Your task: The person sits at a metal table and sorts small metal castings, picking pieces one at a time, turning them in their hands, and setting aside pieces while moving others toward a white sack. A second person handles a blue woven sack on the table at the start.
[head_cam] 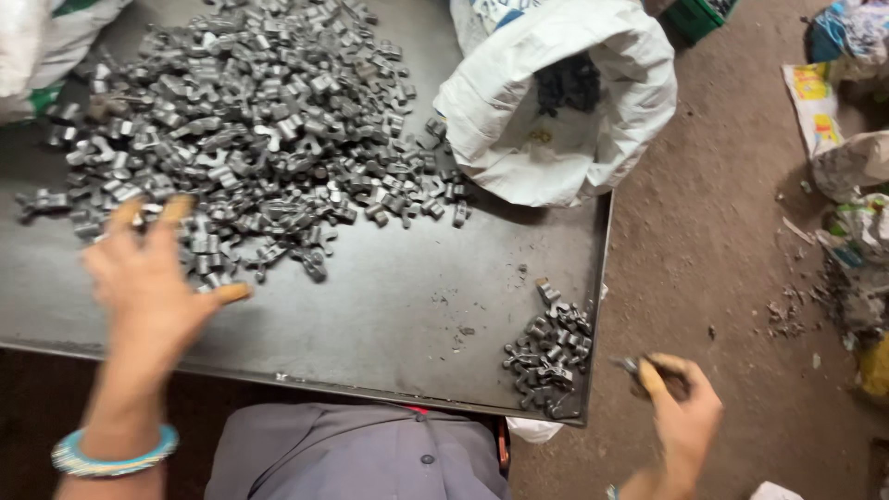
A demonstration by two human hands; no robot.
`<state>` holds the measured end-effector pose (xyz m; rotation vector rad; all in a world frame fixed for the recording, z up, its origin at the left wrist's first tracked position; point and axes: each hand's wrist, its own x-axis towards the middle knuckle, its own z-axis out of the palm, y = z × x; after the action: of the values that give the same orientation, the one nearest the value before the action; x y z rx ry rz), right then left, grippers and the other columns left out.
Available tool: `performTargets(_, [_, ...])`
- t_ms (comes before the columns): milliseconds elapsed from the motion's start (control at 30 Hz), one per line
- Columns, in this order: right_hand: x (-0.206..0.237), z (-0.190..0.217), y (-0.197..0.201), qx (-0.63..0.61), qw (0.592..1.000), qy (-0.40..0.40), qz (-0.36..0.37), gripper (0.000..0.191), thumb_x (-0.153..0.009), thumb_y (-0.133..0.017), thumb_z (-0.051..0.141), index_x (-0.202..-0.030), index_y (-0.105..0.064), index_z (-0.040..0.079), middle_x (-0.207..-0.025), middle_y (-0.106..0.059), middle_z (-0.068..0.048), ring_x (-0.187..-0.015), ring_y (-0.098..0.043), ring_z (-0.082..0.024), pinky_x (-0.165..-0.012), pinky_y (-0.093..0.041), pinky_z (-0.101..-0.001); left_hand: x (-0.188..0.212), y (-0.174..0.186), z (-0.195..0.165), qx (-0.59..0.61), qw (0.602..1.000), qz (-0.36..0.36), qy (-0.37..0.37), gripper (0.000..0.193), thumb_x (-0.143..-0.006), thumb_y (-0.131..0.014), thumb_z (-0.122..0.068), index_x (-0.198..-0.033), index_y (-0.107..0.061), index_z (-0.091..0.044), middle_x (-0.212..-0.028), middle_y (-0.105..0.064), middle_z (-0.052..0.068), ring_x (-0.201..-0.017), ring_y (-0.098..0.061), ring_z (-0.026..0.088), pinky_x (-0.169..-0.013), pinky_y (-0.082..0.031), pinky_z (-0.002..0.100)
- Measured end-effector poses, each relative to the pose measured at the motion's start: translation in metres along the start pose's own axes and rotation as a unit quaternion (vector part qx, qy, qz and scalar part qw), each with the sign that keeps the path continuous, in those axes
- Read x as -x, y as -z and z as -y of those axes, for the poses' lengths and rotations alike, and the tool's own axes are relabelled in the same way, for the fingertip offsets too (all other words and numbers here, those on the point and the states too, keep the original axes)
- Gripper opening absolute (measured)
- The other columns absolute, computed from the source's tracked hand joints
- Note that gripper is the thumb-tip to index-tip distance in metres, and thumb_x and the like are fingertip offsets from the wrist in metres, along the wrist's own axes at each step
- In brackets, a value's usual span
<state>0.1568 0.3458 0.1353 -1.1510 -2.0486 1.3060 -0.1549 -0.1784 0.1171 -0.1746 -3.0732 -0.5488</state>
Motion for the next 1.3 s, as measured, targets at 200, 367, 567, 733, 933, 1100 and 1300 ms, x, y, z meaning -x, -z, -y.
performTargets(200, [-0.004, -0.108, 0.054, 0.309, 0.932, -0.164, -0.095, 0.027, -0.085, -0.085, 0.012, -0.108, -0.077, 0.000, -0.088, -0.078, -0.014, -0.071, -0.073, -0.020, -0.071, -0.057, -0.0362, -0.016, -0.012, 0.038, 0.041, 0.990, 0.090, 0.103, 0.143, -0.041, -0.102, -0.019, -0.162, -0.026, -0.009, -0.158, -0.026, 0.033, -0.126, -0.050, 0.055, -0.105, -0.049, 0.056])
performTargets(367, [-0.065, -0.112, 0.020, 0.416, 0.872, -0.252, -0.057, 0.026, -0.088, -0.082, 0.013, -0.110, -0.076, 0.001, -0.092, -0.077, -0.012, -0.076, -0.073, -0.018, -0.073, -0.057, -0.0335, -0.022, -0.037, 0.044, 0.104, 0.989, 0.083, 0.066, 0.139, -0.042, -0.102, -0.018, -0.157, -0.025, -0.005, -0.142, -0.035, 0.025, -0.115, -0.057, 0.049, -0.094, -0.053, 0.050])
performTargets(567, [-0.055, 0.004, -0.079, 0.101, 0.991, 0.058, -0.063, 0.025, -0.091, -0.079, 0.015, -0.112, -0.075, 0.003, -0.097, -0.076, -0.010, -0.082, -0.072, -0.016, -0.074, -0.057, -0.0304, -0.017, -0.047, 0.031, 0.167, 0.983, 0.067, 0.019, 0.120, -0.048, -0.100, -0.023, -0.147, -0.036, -0.003, -0.139, -0.041, 0.021, -0.104, -0.062, 0.044, -0.089, -0.055, 0.049])
performTargets(733, [0.015, 0.092, -0.219, 0.122, 0.943, 0.275, 0.142, 0.024, -0.085, -0.079, 0.013, -0.108, -0.077, 0.006, -0.100, -0.077, -0.009, -0.089, -0.072, -0.018, -0.081, -0.057, -0.0311, -0.005, -0.063, -0.017, 0.139, 0.980, 0.137, -0.042, 0.105, -0.045, -0.104, -0.027, -0.135, -0.053, -0.012, -0.126, -0.045, 0.019, -0.108, -0.059, 0.043, -0.093, -0.050, 0.049])
performTargets(933, [0.075, 0.121, -0.300, 0.186, 0.885, 0.312, 0.291, 0.064, -0.061, -0.091, 0.016, -0.120, -0.068, 0.009, -0.116, -0.064, -0.012, -0.102, -0.060, -0.031, -0.085, -0.053, -0.0405, 0.018, -0.092, -0.070, 0.246, 0.967, 0.035, -0.060, 0.080, -0.050, -0.095, -0.007, -0.122, -0.059, -0.004, -0.131, -0.042, 0.025, -0.099, -0.059, 0.050, -0.084, -0.052, 0.053])
performTargets(1100, [0.062, 0.089, -0.283, 0.201, 0.877, 0.347, 0.263, 0.053, -0.064, -0.085, 0.006, -0.115, -0.069, 0.009, -0.120, -0.066, -0.012, -0.114, -0.057, -0.034, -0.100, -0.047, -0.0406, 0.031, -0.110, -0.100, 0.262, 0.959, 0.064, -0.090, 0.066, -0.061, -0.083, 0.002, -0.122, -0.060, -0.004, -0.119, -0.047, 0.022, -0.097, -0.061, 0.047, -0.081, -0.052, 0.053])
performTargets(1300, [0.037, 0.065, -0.226, 0.110, 0.908, 0.284, 0.287, 0.050, -0.068, -0.076, -0.001, -0.116, -0.064, 0.005, -0.130, -0.065, -0.013, -0.122, -0.059, -0.032, -0.101, -0.048, -0.0389, 0.027, -0.124, -0.137, 0.280, 0.950, 0.075, -0.119, 0.064, -0.064, -0.084, 0.000, -0.124, -0.060, -0.004, -0.120, -0.048, 0.021, -0.099, -0.061, 0.045, -0.083, -0.053, 0.052])
